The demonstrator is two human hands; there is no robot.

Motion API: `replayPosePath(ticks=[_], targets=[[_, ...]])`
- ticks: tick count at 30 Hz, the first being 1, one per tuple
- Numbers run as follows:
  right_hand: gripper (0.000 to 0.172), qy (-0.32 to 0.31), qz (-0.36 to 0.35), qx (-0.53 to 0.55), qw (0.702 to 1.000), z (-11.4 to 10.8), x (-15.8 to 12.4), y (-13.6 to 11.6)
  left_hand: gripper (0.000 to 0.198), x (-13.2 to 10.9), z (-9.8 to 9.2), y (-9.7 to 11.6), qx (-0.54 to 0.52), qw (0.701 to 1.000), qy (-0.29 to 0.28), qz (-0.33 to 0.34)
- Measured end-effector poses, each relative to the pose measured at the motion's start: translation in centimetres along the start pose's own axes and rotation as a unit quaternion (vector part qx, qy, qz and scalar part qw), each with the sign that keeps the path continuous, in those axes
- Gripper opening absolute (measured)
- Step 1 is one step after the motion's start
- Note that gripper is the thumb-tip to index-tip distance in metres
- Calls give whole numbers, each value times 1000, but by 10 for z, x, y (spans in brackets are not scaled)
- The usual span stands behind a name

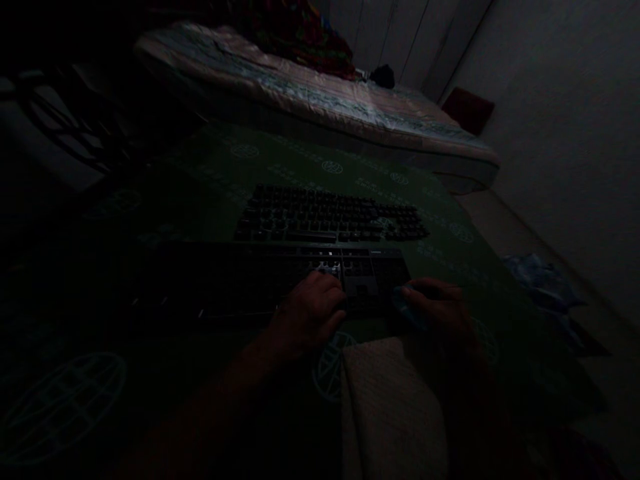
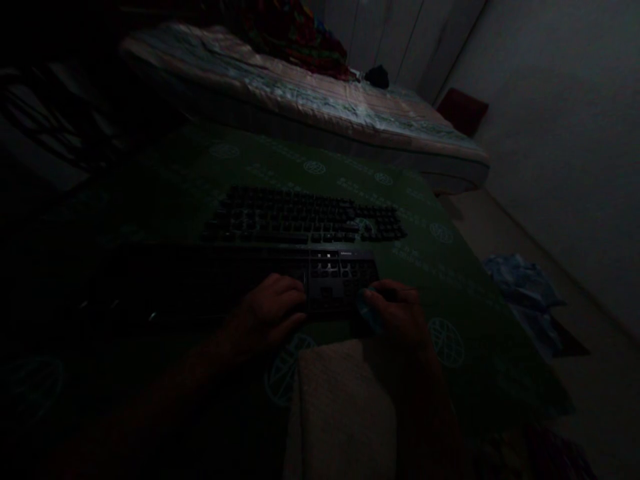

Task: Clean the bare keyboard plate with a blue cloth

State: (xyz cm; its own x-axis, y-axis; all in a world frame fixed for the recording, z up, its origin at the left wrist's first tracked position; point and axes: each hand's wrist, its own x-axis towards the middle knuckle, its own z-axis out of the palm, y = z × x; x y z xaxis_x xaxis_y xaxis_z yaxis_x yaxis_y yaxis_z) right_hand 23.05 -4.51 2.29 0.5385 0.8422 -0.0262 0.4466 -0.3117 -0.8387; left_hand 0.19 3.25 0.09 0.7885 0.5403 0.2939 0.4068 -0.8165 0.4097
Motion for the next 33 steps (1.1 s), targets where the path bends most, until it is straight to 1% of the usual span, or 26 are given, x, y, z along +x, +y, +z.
replayPosePath(ticks=[2,6,8,11,14,18,21,25,27,31,33], targets=[[21,6,3,0,1000,0,0,-1,4,0,0,0,-4,1000,3,-1],[20,2,-24,-4,1000,0,1,-1,5,0,0,0,-8,1000,2,1],[20,0,-24,-6,1000,-1,2,0,5,0,0,0,-3,1000,1,2],[21,-7,4,10,1000,-3,0,0,6,0,0,0,0,1000,3,3],[21,3,27,18,999,-5,-2,-2,6,0,1,0,-2,1000,0,1],[23,14,26,12,999,-7,-2,-4,4,0,1,-1,-5,1000,-1,2],[24,19,39,17,999,-8,-1,-3,5,0,1,-1,-6,1000,3,0],[26,38,54,14,998,-8,-1,-1,5,0,-1,0,-3,1000,-10,0],[27,34,41,22,998,-5,-2,-2,5,0,-1,1,-3,1000,-13,-4],[26,-1,5,37,999,4,-1,-6,6,0,0,0,-4,1000,-3,-6],[26,-4,1,31,1000,7,-1,-6,6,0,0,0,-7,1000,-2,-1]])
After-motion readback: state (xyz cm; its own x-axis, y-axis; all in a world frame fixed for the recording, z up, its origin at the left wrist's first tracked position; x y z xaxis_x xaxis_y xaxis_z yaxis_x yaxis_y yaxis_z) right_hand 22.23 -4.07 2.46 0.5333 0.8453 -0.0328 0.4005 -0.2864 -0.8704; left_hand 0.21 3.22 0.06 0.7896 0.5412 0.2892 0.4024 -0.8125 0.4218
